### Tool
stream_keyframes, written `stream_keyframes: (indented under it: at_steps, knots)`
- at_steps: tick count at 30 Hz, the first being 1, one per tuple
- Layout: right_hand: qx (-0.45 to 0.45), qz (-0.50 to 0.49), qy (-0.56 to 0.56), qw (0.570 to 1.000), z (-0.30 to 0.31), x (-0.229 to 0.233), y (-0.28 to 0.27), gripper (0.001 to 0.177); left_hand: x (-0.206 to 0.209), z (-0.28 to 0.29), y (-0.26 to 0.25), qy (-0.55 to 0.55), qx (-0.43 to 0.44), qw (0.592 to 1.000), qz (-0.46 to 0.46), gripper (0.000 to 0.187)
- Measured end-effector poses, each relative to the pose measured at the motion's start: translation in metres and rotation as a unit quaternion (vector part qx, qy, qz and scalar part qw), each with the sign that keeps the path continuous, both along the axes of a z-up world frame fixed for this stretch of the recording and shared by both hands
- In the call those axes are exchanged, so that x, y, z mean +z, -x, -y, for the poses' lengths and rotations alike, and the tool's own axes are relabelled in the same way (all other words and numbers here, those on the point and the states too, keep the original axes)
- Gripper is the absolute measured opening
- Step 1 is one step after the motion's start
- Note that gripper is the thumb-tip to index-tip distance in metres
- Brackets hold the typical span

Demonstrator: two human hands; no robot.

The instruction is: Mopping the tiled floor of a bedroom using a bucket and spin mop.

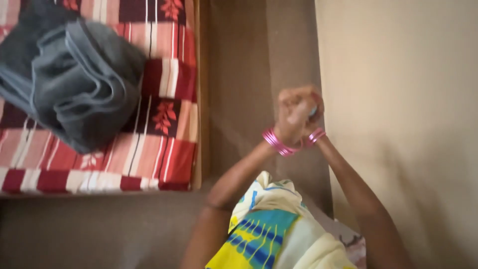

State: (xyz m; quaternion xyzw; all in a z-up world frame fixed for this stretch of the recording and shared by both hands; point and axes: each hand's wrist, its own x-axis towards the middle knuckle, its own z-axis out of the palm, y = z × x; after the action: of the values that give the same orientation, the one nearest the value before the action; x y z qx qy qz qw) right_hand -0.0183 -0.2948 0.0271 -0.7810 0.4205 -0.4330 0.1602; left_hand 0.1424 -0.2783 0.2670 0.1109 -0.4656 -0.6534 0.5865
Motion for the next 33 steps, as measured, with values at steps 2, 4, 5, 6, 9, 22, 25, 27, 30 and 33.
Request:
stream_keyframes:
  at_steps: [2, 4, 5, 6, 9, 22, 25, 27, 30, 33]
  knots:
    - [-0.047, 0.013, 0.045, 0.998, 0.022, 0.009, 0.002, 0.038, 0.006, 0.018, -0.001, 0.005, -0.022, 1.000, -0.018, 0.023]
    - [-0.020, 0.323, -0.194, 0.926, 0.048, -0.028, 0.024, 0.027, 0.013, 0.039, 0.000, 0.026, -0.034, 0.998, 0.044, 0.022]
    - [-0.023, 0.321, -0.188, 0.928, 0.070, -0.056, 0.034, 0.027, 0.010, 0.054, -0.001, 0.031, -0.039, 0.998, 0.041, 0.022]
    - [-0.061, 0.268, -0.215, 0.937, 0.095, -0.083, 0.044, 0.027, 0.008, 0.070, -0.002, 0.057, -0.019, 0.997, 0.055, 0.024]
    - [-0.143, 0.121, -0.133, 0.973, 0.156, -0.097, 0.050, 0.032, 0.006, 0.118, -0.003, 0.071, -0.005, 0.995, 0.063, 0.030]
    - [-0.034, 0.020, -0.127, 0.991, 0.399, 0.000, 0.057, 0.038, 0.013, 0.371, 0.049, -0.003, 0.087, 0.995, 0.046, 0.034]
    - [-0.011, 0.004, -0.159, 0.987, 0.452, 0.009, 0.052, 0.041, 0.010, 0.417, 0.046, -0.012, 0.137, 0.989, 0.045, 0.036]
    - [0.002, -0.006, -0.177, 0.984, 0.489, 0.014, 0.045, 0.043, 0.006, 0.451, 0.044, -0.009, 0.156, 0.987, 0.039, 0.034]
    - [0.013, -0.011, -0.203, 0.979, 0.547, 0.005, 0.038, 0.048, -0.001, 0.500, 0.037, 0.007, 0.190, 0.980, 0.054, 0.033]
    - [0.063, 0.033, -0.206, 0.976, 0.611, 0.048, 0.003, 0.050, -0.008, 0.561, 0.025, 0.017, 0.208, 0.976, 0.057, 0.032]
